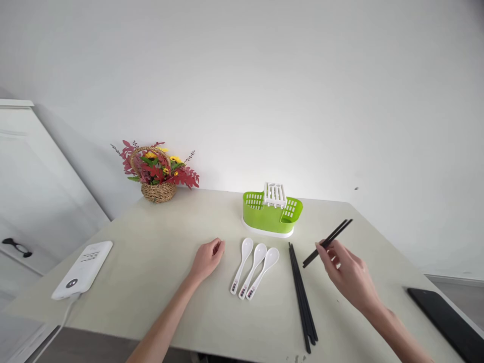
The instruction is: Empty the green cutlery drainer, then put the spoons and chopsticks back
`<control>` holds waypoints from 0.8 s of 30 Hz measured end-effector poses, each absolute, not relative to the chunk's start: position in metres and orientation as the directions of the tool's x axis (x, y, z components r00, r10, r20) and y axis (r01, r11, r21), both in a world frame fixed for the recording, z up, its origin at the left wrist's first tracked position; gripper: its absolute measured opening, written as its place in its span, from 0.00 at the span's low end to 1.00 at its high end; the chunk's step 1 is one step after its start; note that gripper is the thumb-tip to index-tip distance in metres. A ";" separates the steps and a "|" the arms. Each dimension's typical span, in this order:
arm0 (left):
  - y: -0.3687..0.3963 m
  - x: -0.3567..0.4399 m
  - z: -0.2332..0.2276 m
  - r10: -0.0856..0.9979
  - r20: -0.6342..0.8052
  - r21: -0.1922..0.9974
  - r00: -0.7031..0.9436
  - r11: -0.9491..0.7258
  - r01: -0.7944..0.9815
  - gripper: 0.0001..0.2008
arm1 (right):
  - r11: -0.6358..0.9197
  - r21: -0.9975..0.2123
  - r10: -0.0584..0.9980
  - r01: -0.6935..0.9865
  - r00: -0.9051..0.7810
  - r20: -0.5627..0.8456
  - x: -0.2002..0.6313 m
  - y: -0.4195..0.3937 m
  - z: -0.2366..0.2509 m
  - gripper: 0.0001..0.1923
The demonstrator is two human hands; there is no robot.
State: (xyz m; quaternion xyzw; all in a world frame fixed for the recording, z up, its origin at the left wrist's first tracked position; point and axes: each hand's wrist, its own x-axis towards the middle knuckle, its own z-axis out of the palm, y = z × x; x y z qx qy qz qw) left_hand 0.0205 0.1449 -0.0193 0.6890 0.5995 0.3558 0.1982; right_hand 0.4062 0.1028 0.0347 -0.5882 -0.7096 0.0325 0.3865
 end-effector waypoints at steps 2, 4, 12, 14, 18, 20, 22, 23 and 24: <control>0.143 0.023 -0.018 0.968 0.249 0.712 0.019 -0.196 0.675 0.22 | 0.269 -0.583 0.868 0.767 0.069 0.491 0.401 0.102 0.057 0.19; 0.138 0.033 -0.008 0.969 0.248 0.757 -0.005 -0.190 0.625 0.22 | 0.273 -0.688 0.885 0.673 0.106 0.454 0.389 0.102 0.080 0.19; 0.095 0.118 0.075 0.877 0.144 0.967 0.458 -0.223 0.124 0.28 | 0.393 -0.876 0.915 0.279 -0.212 0.343 0.316 0.107 0.120 0.21; 0.092 0.122 0.079 0.888 0.112 0.969 0.445 -0.197 0.150 0.28 | 0.406 -0.874 0.906 0.266 -0.245 0.346 0.308 0.110 0.123 0.21; 0.091 0.110 0.070 0.924 0.158 0.945 0.347 -0.243 0.217 0.27 | 0.418 -0.873 0.905 0.252 -0.198 0.377 0.308 0.118 0.138 0.23; 0.091 0.105 0.067 0.924 0.154 0.944 0.351 -0.242 0.223 0.26 | 0.428 -0.868 0.904 0.251 -0.138 0.405 0.310 0.123 0.148 0.24; 0.092 0.102 0.065 0.923 0.156 0.945 0.351 -0.243 0.219 0.26 | 0.443 -0.853 0.896 0.277 -0.115 0.428 0.311 0.128 0.157 0.24; 0.094 0.101 0.063 0.924 0.159 0.947 0.349 -0.242 0.210 0.26 | 0.451 -0.844 0.892 0.291 -0.123 0.434 0.310 0.131 0.161 0.24; 0.098 0.099 0.061 0.926 0.163 0.950 0.341 -0.240 0.199 0.26 | 0.459 -0.835 0.888 0.303 -0.138 0.438 0.310 0.135 0.164 0.24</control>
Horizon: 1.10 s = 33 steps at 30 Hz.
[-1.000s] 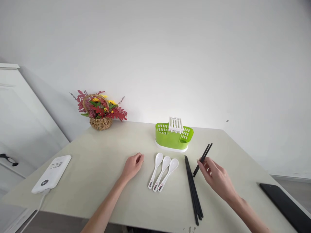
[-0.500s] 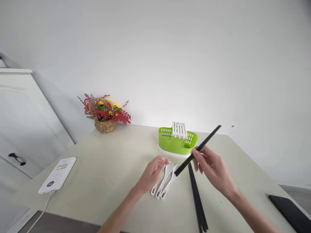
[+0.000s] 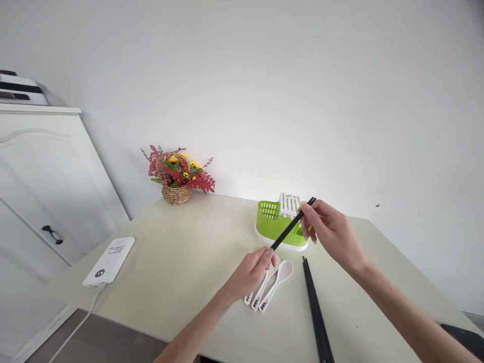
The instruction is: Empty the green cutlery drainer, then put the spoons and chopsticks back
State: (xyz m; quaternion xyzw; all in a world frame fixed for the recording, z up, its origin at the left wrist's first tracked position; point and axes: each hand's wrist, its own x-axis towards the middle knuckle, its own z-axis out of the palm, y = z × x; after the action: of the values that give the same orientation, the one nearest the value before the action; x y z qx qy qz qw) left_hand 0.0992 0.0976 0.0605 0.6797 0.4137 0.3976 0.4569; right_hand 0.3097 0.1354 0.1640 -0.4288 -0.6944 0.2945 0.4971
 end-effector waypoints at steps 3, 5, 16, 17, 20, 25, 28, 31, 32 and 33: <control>0.118 0.088 0.042 0.943 0.154 0.962 0.294 -0.211 0.174 0.27 | 0.482 -0.809 0.875 0.338 -0.131 0.467 0.311 0.153 0.176 0.25; 0.136 0.076 0.022 0.965 0.142 0.966 0.222 -0.184 0.183 0.30 | 0.496 -0.780 0.854 0.382 -0.051 0.518 0.315 0.170 0.186 0.25; 0.173 0.041 -0.027 0.990 0.129 0.960 -0.052 -0.112 0.259 0.29 | 0.433 -0.622 0.820 0.652 0.001 0.573 0.314 0.283 0.178 0.27; 0.171 0.043 -0.026 0.990 0.140 0.948 -0.031 -0.125 0.294 0.29 | 0.426 -0.609 0.831 0.669 -0.023 0.556 0.312 0.292 0.172 0.27; 0.167 0.047 -0.025 0.991 0.135 0.919 0.009 -0.129 0.373 0.29 | 0.399 -0.554 0.869 0.731 -0.108 0.483 0.304 0.315 0.154 0.26; 0.167 0.049 -0.027 0.994 0.112 0.906 0.017 -0.109 0.410 0.29 | 0.323 -0.463 0.930 0.825 -0.185 0.319 0.297 0.343 0.136 0.30; 0.168 0.050 -0.028 0.995 0.103 0.898 0.015 -0.099 0.430 0.29 | 0.273 -0.454 0.952 0.848 -0.171 0.253 0.298 0.355 0.129 0.30; 0.169 0.051 -0.028 0.995 0.101 0.897 0.012 -0.096 0.432 0.28 | 0.224 -0.423 0.959 0.878 -0.121 0.257 0.302 0.361 0.122 0.27; 0.169 0.051 -0.027 0.995 0.103 0.897 0.012 -0.098 0.431 0.28 | 0.220 -0.406 0.956 0.887 -0.113 0.269 0.303 0.361 0.120 0.27; 0.168 0.051 -0.027 0.994 0.105 0.897 0.014 -0.100 0.431 0.28 | 0.222 -0.386 0.952 0.895 -0.113 0.285 0.304 0.360 0.117 0.28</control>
State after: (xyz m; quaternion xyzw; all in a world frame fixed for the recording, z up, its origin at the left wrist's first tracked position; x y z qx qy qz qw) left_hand 0.0514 0.1684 -0.0267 0.6214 0.5737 0.4050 0.3475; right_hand 0.3039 0.3601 0.1175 -0.6211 -0.7436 0.0589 0.2405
